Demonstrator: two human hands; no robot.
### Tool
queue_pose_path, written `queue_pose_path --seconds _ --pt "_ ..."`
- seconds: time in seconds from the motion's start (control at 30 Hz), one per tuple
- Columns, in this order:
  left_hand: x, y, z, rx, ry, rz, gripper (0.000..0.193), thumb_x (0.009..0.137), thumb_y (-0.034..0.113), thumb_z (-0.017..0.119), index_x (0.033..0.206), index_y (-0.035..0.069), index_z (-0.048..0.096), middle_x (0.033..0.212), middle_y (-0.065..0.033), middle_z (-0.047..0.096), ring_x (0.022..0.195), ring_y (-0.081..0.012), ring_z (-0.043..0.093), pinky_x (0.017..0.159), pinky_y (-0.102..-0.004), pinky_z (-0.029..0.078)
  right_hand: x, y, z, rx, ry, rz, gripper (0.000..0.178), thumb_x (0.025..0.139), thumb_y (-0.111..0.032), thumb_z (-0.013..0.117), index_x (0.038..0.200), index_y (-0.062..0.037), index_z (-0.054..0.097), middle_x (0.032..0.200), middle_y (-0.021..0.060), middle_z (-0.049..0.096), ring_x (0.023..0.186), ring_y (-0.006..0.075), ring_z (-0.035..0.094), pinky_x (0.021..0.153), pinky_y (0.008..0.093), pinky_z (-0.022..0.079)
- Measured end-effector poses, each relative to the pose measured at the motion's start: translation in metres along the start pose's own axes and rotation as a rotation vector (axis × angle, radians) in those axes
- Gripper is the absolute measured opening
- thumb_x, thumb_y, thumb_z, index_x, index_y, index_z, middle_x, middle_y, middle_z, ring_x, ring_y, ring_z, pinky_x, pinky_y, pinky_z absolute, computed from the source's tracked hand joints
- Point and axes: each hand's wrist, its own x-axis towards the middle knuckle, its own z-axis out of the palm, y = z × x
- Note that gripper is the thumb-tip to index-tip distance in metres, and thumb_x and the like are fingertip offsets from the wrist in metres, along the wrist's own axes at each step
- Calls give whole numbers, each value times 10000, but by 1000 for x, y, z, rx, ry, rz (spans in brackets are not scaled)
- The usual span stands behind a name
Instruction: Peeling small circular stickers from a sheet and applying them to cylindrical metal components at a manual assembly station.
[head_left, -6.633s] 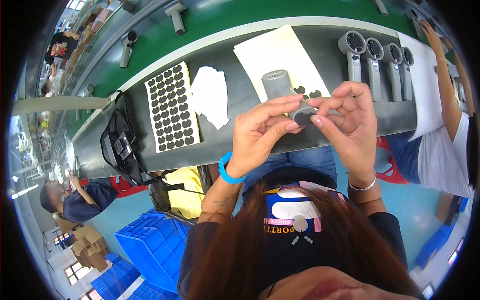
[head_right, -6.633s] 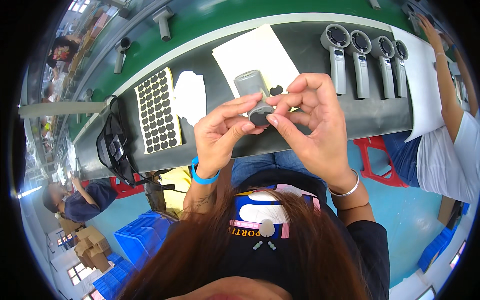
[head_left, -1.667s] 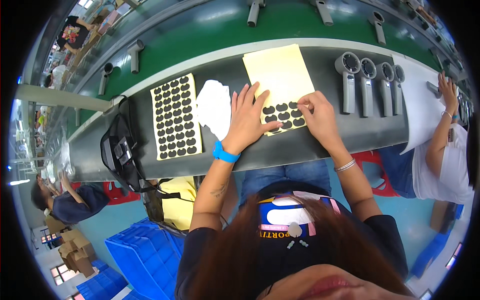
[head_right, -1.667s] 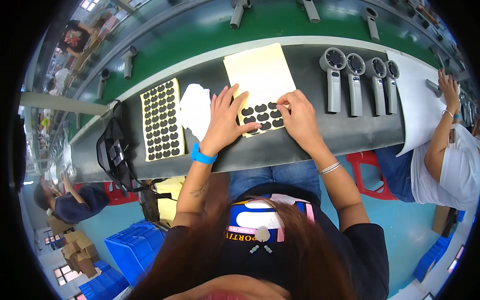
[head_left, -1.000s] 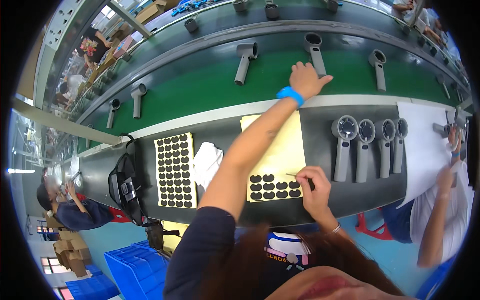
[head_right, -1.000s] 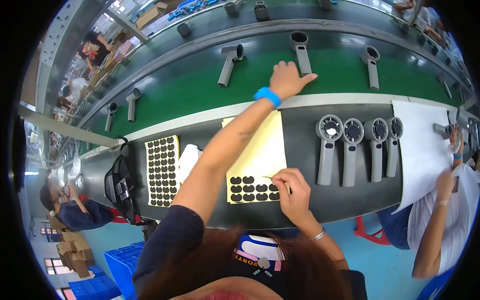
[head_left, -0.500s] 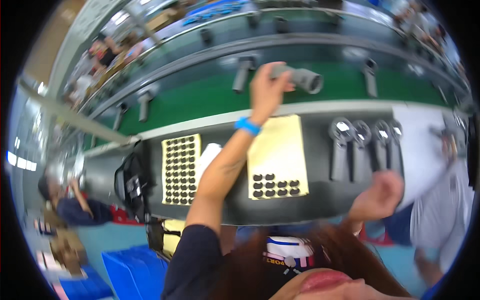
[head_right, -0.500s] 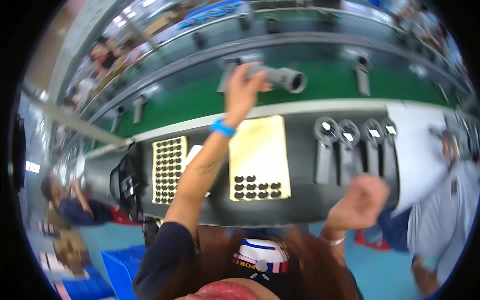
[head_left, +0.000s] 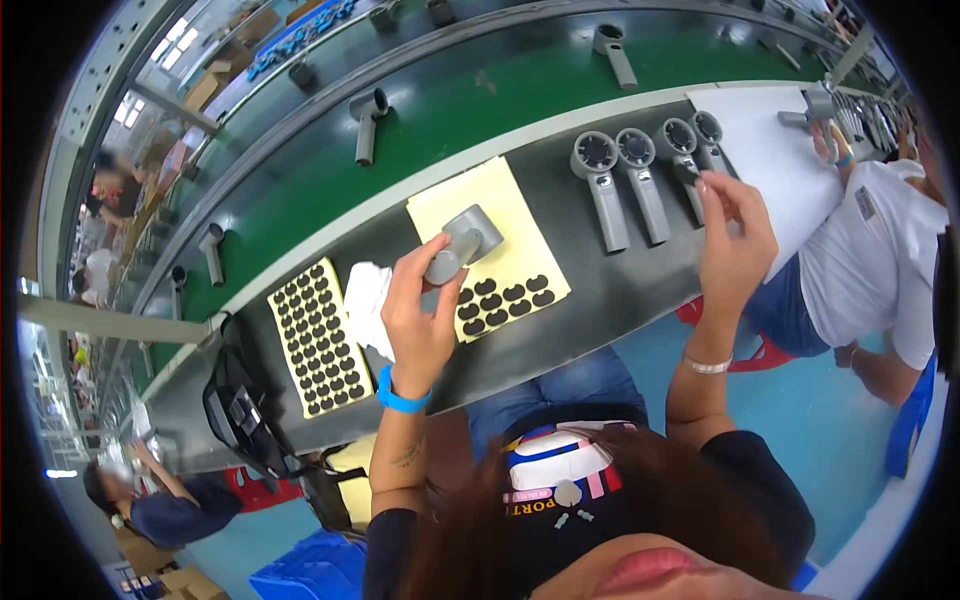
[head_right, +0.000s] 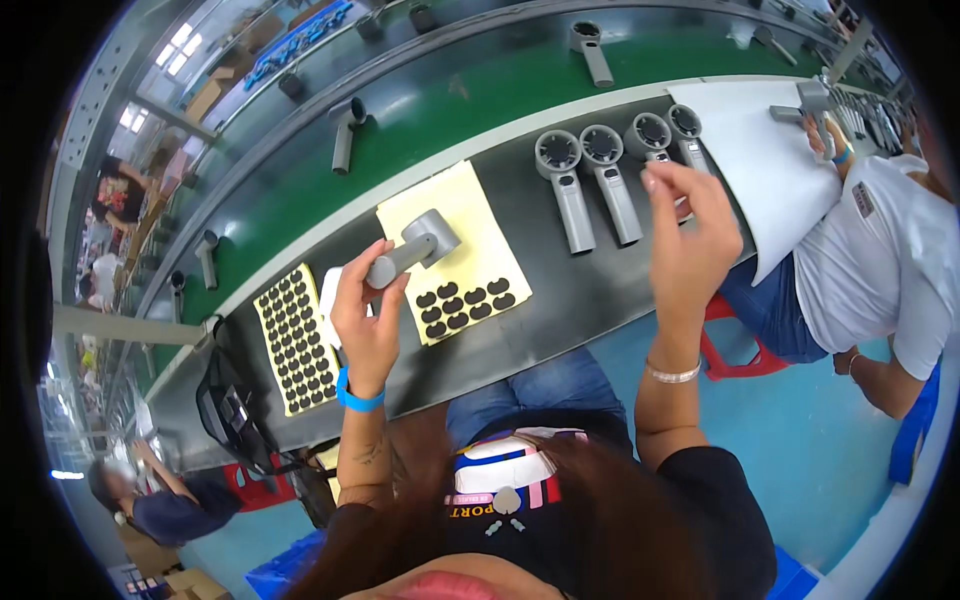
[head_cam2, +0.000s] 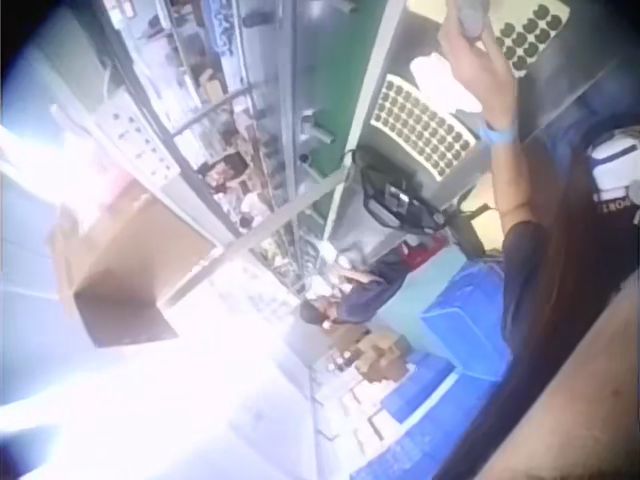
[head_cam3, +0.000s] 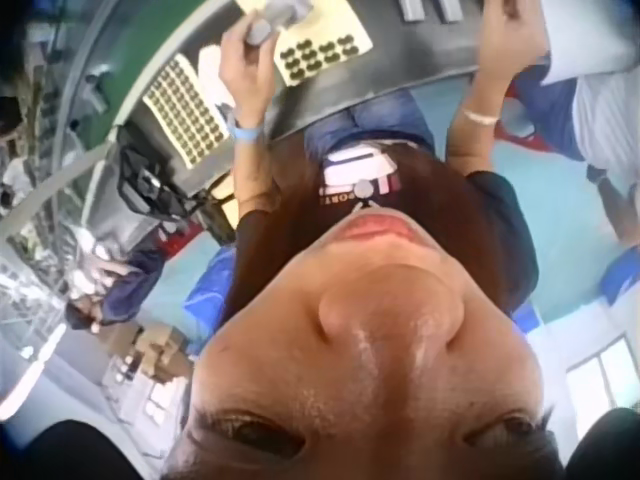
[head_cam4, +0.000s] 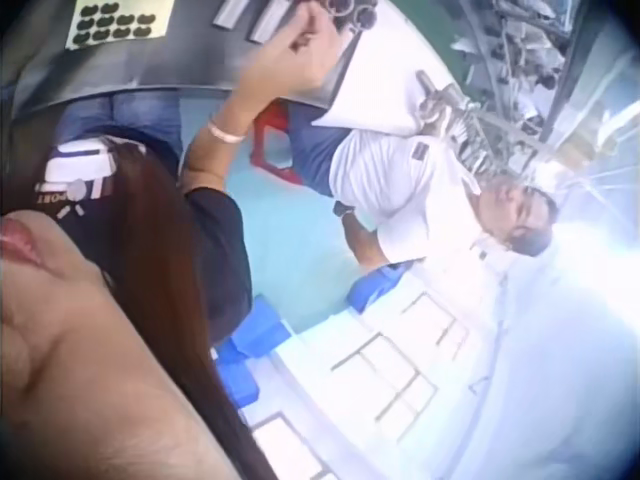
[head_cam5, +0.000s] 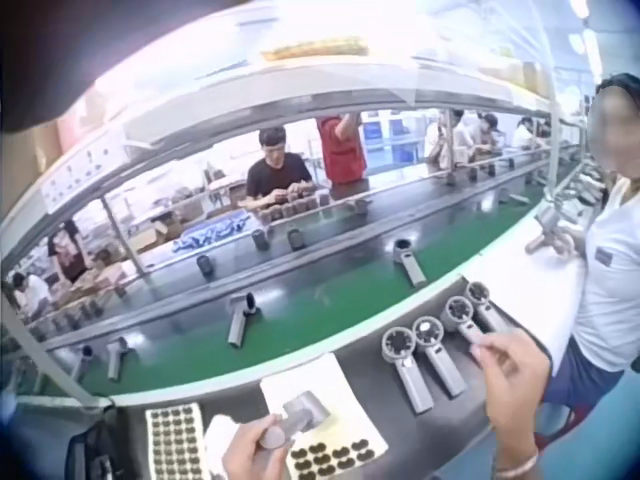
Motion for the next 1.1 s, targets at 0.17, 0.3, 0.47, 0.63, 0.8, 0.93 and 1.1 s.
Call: queue_pose_path --seconds 0.17,0.3,0.47,0.63,0.8,0.93,1.1 --pt "-17 -3 6 -203 -26 -122 395 751 -56 707 1129 21 625 1073 -127 660 761 -173 676 674 -261 546 -46 -38 16 546 -507 124 376 782 94 666 1126 14 538 837 56 628 822 117 594 783 239 460" --pt "-28 5 10 -273 6 -159 371 734 -57 716 1091 26 661 1105 -115 668 809 -168 676 686 -267 568 -69 -51 31 684 -646 85 441 781 112 658 1160 4 460 827 59 621 904 160 617 848 264 466" --pt "-35 17 3 -305 -46 -190 400 728 -97 681 1107 30 665 1136 -121 661 867 -177 673 734 -273 583 -84 -62 46 840 -776 292 401 817 84 655 1130 -19 426 860 79 639 1038 205 629 858 287 498" --pt "-38 16 3 -403 -144 -247 488 715 -168 608 1172 3 631 1204 -145 620 925 -131 632 723 -227 556 -87 -57 49 858 -765 364 368 825 91 640 1101 -22 425 860 84 634 1044 200 626 825 267 521" --pt "-31 17 -1 -694 -262 -363 517 726 -170 659 1214 -11 603 1295 -175 539 903 -145 627 758 -251 570 -81 -53 47 838 -758 370 364 820 103 639 1086 -21 424 872 94 634 1039 198 626 798 255 534" --pt "-26 15 -2 -718 -304 -371 495 749 -149 660 1220 -4 602 1286 -172 548 897 -135 618 782 -257 564 -79 -54 45 836 -745 383 369 816 106 642 1083 -22 423 874 96 634 1035 192 626 786 251 539" --pt "-22 13 -2 -727 -345 -352 406 815 -61 649 1212 13 613 1278 -163 559 838 -106 575 779 -255 557 -74 -54 43 798 -748 388 386 804 104 659 1078 -26 421 873 94 634 1012 184 632 784 250 543"
